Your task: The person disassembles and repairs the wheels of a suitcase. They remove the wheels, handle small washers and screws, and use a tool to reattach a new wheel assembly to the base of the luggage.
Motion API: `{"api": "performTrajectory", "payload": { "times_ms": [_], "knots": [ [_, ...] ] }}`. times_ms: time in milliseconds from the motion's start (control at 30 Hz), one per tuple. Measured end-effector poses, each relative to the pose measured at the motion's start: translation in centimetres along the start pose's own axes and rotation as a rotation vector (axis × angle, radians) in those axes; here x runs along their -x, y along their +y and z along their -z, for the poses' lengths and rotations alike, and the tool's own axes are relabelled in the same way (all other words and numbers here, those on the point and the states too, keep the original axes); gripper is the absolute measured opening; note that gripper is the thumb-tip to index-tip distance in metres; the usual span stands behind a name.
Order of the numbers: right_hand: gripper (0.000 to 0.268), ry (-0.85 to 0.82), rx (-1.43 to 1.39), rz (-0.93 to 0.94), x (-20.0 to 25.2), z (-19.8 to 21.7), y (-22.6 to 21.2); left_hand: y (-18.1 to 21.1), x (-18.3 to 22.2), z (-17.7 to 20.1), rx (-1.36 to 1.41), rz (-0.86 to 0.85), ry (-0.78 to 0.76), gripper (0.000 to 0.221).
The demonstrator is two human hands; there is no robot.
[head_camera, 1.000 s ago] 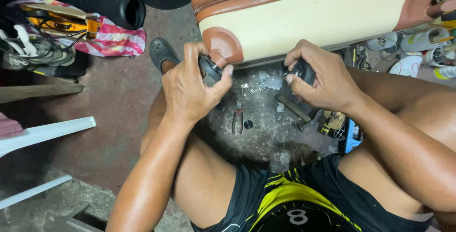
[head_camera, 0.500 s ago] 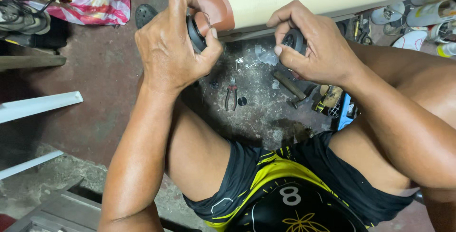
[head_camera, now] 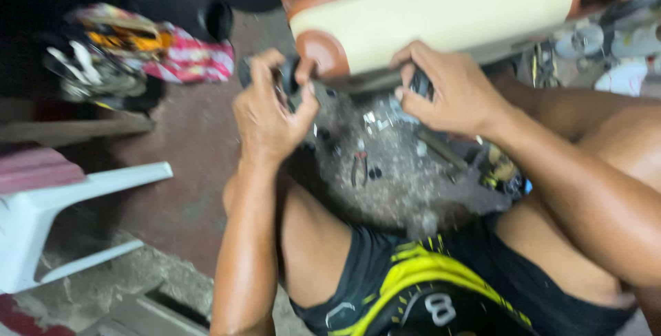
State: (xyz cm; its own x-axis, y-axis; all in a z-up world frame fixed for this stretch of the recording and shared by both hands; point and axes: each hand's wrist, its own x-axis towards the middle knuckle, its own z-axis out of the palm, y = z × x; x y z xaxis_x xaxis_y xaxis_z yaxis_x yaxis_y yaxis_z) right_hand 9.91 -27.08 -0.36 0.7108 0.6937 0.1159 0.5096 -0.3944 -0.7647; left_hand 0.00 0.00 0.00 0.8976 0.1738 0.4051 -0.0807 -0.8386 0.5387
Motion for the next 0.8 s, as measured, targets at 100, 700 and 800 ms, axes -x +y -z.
{"api": "performTrajectory", "payload": {
  "times_ms": [100, 700, 800],
  "knots": [
    [0.039, 0.006, -0.017, -0.005, 0.0, 0.2, -0.5, -0.1, -0.3, 0.1, -0.017, -0.039, -0.017, 0.052],
    [0.044, -0.084, -0.032, -0.098, -1.0, -0.2, -1.1, -0.2, -2.0, 1.0, -0.287, -0.281, -0.103, 0.073],
    [0.062, -0.133, -0.05, -0.036, -2.4, -1.2, -1.7, -0.3, -2.1, 1.1, -0.265, -0.333, -0.104, 0.071]
  ]
}}
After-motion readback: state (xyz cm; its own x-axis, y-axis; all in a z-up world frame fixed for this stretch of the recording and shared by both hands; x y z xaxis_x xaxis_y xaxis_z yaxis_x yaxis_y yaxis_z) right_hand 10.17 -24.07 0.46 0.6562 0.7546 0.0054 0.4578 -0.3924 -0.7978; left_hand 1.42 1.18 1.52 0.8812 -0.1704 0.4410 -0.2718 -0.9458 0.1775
